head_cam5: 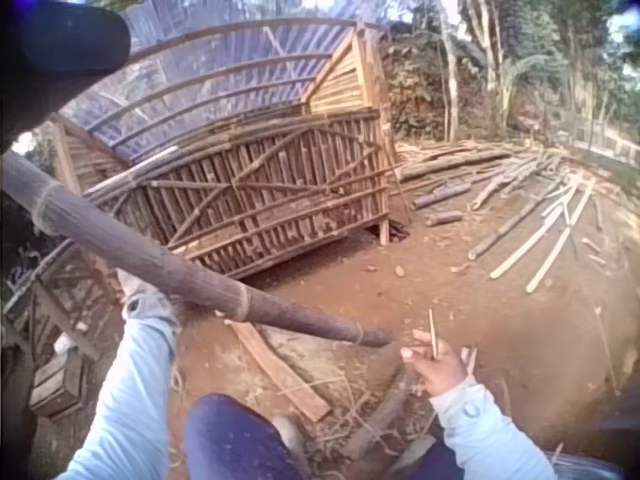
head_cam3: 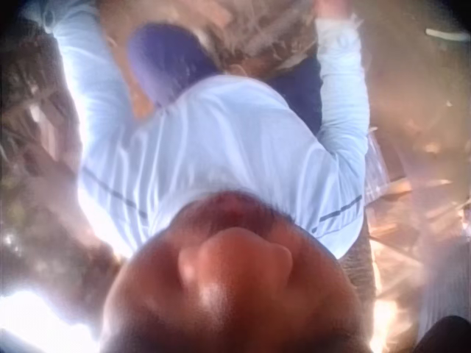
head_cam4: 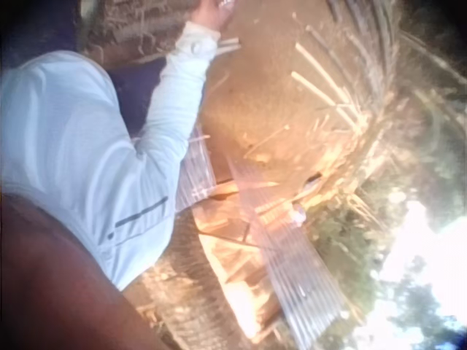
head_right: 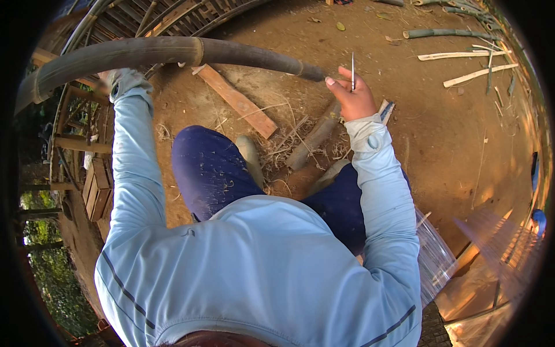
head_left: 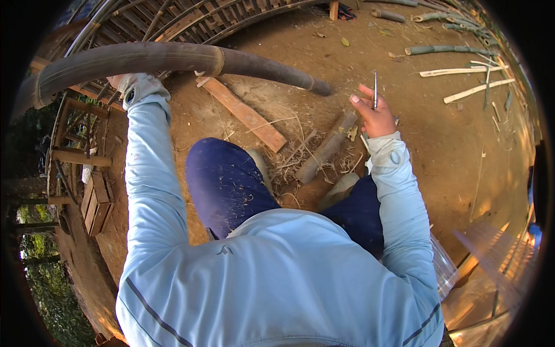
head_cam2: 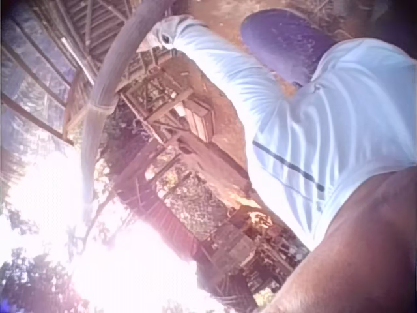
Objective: The person holds a long bamboo segment and uses a knife to scrape and smooth the inner surface. They rotate the bamboo periodically to access different sections and continue carving along the length.
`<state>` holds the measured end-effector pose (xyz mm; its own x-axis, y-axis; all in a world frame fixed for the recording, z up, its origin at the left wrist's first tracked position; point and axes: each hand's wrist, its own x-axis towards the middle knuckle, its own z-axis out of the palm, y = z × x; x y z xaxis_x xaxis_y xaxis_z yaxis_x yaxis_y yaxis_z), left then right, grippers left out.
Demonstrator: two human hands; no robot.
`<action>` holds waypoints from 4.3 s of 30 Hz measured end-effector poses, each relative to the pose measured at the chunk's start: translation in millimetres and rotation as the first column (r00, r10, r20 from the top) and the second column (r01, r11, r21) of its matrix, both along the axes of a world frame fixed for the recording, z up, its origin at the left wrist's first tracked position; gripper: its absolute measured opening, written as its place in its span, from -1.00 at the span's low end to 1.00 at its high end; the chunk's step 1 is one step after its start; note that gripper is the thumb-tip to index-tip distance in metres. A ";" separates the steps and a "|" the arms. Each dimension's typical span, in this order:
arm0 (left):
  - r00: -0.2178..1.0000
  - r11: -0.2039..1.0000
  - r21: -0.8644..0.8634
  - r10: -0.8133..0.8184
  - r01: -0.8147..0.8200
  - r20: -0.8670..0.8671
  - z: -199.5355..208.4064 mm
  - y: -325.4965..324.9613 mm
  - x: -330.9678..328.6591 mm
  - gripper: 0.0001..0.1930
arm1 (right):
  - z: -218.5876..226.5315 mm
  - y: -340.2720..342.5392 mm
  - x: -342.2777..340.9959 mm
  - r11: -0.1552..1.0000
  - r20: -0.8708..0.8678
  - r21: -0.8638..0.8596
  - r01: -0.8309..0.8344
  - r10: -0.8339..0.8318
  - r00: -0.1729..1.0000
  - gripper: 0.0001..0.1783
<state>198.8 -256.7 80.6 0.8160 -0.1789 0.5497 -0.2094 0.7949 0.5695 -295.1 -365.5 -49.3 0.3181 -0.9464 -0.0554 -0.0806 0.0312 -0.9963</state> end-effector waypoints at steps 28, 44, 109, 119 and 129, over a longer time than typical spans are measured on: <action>0.821 0.829 0.163 0.556 -0.535 -0.133 21.9 6.7 -80.3 -0.69 | -4.3 15.7 58.2 0.927 -0.248 -0.313 -0.207 0.131 0.960 -0.28; 0.961 0.970 0.133 0.174 -0.205 0.214 126.6 -135.8 -151.5 -0.74 | 216.9 -32.1 182.2 0.315 -0.033 -0.948 0.052 -0.258 0.966 -0.10; 0.398 0.382 0.576 -0.452 -0.723 0.798 -20.4 62.3 -30.6 0.37 | 309.0 -163.0 -132.8 0.870 0.531 0.013 0.493 -0.424 0.734 -0.84; 0.486 -0.002 0.955 -0.861 -0.296 0.149 -27.4 145.2 -66.8 0.02 | 128.7 -204.8 -152.3 0.825 -0.051 0.047 0.563 -0.561 0.826 -0.72; 0.336 -0.167 0.977 -0.935 -0.135 -0.114 -21.2 190.2 -108.5 0.21 | 5.2 -182.4 -30.8 0.850 -0.021 0.206 0.484 -0.491 0.871 -0.76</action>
